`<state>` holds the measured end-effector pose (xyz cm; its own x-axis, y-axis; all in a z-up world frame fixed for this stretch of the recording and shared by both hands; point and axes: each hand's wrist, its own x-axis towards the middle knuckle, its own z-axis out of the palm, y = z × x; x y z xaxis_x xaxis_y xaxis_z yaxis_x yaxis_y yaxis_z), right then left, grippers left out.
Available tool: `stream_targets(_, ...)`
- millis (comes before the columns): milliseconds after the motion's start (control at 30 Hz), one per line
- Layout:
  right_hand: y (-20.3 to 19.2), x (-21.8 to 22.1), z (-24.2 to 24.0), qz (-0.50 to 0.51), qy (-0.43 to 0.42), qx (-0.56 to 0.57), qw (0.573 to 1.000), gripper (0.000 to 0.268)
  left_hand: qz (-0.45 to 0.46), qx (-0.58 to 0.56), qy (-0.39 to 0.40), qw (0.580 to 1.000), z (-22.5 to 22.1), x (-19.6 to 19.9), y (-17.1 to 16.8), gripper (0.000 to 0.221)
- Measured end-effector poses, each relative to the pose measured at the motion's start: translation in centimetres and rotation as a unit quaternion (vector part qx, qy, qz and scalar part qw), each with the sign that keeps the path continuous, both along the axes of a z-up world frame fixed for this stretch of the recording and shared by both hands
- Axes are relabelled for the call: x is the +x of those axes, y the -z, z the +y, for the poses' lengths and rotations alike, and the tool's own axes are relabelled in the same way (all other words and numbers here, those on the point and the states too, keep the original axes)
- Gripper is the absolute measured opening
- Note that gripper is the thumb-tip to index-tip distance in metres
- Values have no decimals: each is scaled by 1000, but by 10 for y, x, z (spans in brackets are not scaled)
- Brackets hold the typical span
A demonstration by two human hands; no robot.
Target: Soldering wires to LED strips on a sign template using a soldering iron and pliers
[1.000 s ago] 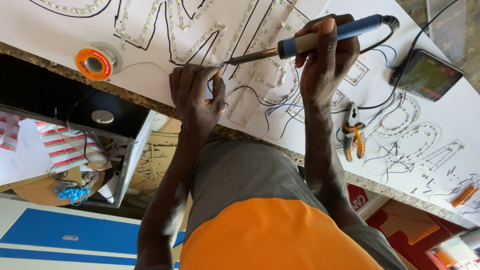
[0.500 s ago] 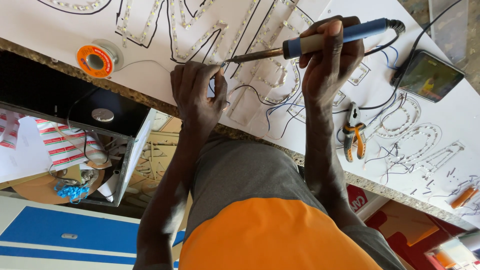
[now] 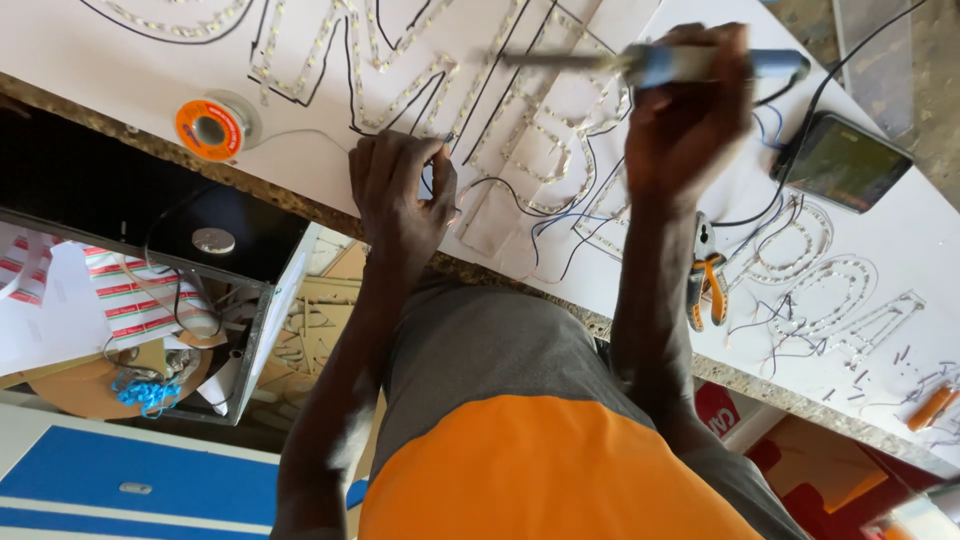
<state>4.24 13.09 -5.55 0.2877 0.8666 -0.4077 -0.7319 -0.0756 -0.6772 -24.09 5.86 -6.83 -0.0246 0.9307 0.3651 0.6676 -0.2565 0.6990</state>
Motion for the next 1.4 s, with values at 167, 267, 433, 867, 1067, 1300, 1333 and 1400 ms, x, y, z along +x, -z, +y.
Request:
stream_targets(167, 81, 113, 34, 43, 34, 104, 993, 18, -9, 4, 1, 1000, -2, -1, 0, 19)
stream_targets(267, 11, 54, 64, -93, 105, 98, 985, 13, -9, 5, 8, 1000, 0, 0, -7, 19)
stream_targets(433, -14, 54, 56, -208, 85, 68, 972, 31, 2, 13, -6, 1000, -2, -2, -1, 16)
stream_targets(867, -38, 10, 4, -233, 144, 34, 961, 21, 9, -6, -2, 1000, -6, 0, -3, 23)
stream_targets(1067, -33, 8, -31, -189, 72, 64, 977, 20, 15, 10, -1, 1000, -6, 0, -3, 24)
stream_targets(1300, -19, 2, -67, -164, 60, 15, 984, 30, 35, 9, -7, 999, -11, -12, -4, 34)
stream_targets(1333, -17, 5, -72, -163, 61, 19, 985, 30, 36, 13, -8, 999, -14, -16, -8, 34)
stream_targets(1400, -14, 9, -82, -155, 45, 6, 987, 30, 90, -21, 5, 996, -20, -24, -16, 46)
